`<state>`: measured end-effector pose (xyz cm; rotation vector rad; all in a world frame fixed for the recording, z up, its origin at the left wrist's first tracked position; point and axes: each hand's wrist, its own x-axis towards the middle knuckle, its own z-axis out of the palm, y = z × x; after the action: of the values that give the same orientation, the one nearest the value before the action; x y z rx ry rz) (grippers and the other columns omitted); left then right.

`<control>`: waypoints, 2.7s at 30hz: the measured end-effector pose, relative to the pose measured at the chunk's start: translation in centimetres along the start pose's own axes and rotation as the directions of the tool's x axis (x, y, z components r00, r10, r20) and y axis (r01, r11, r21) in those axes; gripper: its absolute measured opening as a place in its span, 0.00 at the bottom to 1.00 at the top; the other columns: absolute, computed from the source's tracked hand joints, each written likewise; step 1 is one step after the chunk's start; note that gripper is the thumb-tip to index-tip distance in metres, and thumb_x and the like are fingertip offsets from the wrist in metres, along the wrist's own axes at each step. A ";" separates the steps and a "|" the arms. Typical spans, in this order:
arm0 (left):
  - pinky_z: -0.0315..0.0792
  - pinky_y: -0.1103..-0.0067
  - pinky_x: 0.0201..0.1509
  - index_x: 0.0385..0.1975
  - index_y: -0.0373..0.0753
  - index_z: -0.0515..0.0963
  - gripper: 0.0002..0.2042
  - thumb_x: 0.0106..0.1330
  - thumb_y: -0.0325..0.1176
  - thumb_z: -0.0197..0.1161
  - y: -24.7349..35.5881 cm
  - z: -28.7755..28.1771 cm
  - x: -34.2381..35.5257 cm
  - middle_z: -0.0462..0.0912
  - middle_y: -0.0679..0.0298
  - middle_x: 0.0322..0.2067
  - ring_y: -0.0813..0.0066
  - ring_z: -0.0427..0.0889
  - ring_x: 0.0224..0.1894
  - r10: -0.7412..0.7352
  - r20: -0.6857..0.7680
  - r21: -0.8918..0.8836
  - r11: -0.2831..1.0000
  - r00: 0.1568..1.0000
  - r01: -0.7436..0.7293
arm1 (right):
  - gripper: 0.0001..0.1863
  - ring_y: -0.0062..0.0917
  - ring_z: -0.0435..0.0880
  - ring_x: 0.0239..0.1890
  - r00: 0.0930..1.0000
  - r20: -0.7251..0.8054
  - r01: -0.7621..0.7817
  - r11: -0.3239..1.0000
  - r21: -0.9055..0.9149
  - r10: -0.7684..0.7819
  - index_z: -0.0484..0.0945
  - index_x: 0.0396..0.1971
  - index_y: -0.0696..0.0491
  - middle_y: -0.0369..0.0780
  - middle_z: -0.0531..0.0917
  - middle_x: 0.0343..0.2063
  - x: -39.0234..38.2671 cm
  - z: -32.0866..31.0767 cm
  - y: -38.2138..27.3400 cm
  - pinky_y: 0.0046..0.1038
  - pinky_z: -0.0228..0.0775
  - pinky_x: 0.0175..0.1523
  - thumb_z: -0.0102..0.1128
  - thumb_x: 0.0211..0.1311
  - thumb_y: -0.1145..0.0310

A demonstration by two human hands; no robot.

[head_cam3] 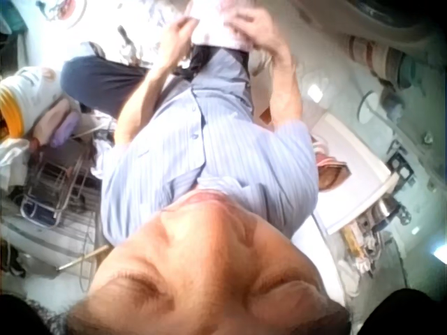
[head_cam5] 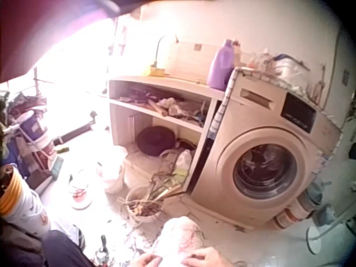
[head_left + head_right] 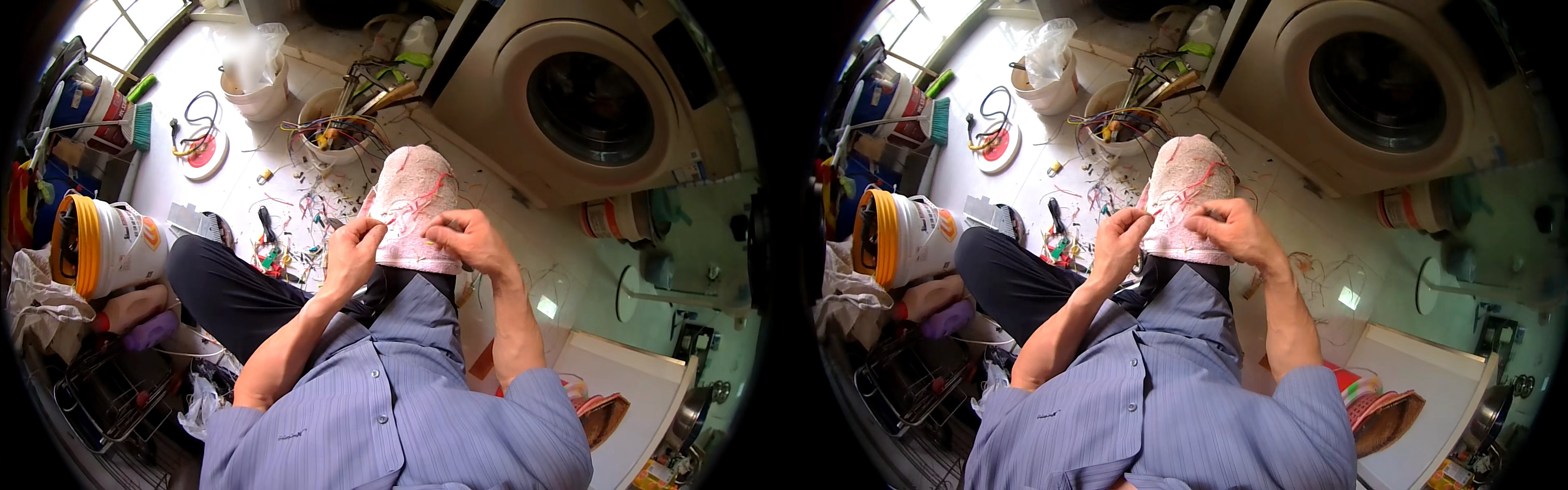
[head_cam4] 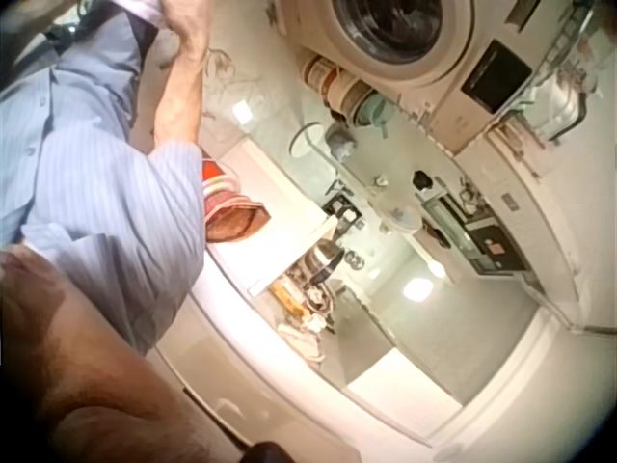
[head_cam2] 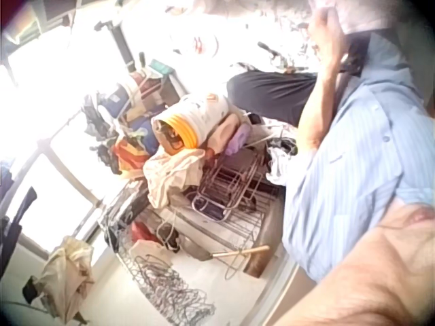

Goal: The person sits on the floor and uses wire cutters to strip the insulation from electrical wires on a towel placed on their knee.

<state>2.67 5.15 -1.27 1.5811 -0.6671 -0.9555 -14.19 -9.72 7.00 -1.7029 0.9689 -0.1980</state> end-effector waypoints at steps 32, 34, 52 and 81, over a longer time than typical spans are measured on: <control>0.74 0.62 0.48 0.50 0.34 0.79 0.22 0.60 0.40 0.71 8.5 0.7 -0.5 0.86 0.53 0.38 0.50 0.83 0.45 0.351 0.386 0.704 0.485 0.853 -0.518 | 0.08 0.11 0.69 0.18 0.966 -0.253 0.114 0.802 0.587 0.048 0.78 0.27 0.51 0.32 0.79 0.20 1.2 1.3 2.3 0.14 0.59 0.23 0.68 0.64 0.72; 0.75 0.64 0.47 0.50 0.34 0.79 0.19 0.63 0.38 0.69 8.5 0.8 -0.2 0.86 0.52 0.39 0.52 0.84 0.43 0.392 0.359 0.615 0.583 0.847 -0.531 | 0.08 0.11 0.68 0.18 0.971 -0.239 0.128 0.801 0.585 0.020 0.78 0.27 0.53 0.31 0.78 0.20 1.1 1.7 2.0 0.15 0.59 0.24 0.68 0.64 0.72; 0.71 0.78 0.34 0.33 0.31 0.81 0.08 0.68 0.30 0.62 5.1 4.5 0.1 0.80 0.63 0.23 0.80 0.75 0.27 0.217 0.104 0.081 0.971 0.971 -0.226 | 0.07 0.10 0.68 0.17 0.880 -0.473 0.228 0.833 0.503 0.045 0.79 0.27 0.55 0.32 0.77 0.19 2.7 2.4 2.5 0.16 0.57 0.22 0.65 0.65 0.72; 0.64 0.79 0.26 0.31 0.32 0.79 0.05 0.68 0.26 0.62 2.0 -1.4 -4.7 0.73 0.65 0.17 0.82 0.69 0.21 0.127 0.073 0.178 0.974 0.989 -0.138 | 0.10 0.13 0.66 0.14 0.682 -0.720 0.368 0.789 0.492 0.131 0.73 0.23 0.52 0.33 0.75 0.17 12.5 -12.6 5.8 0.19 0.54 0.18 0.65 0.61 0.73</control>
<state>1.59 9.27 1.79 1.6489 -0.9139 -0.8658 -16.16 -27.68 2.54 -1.0459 1.1751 -1.2446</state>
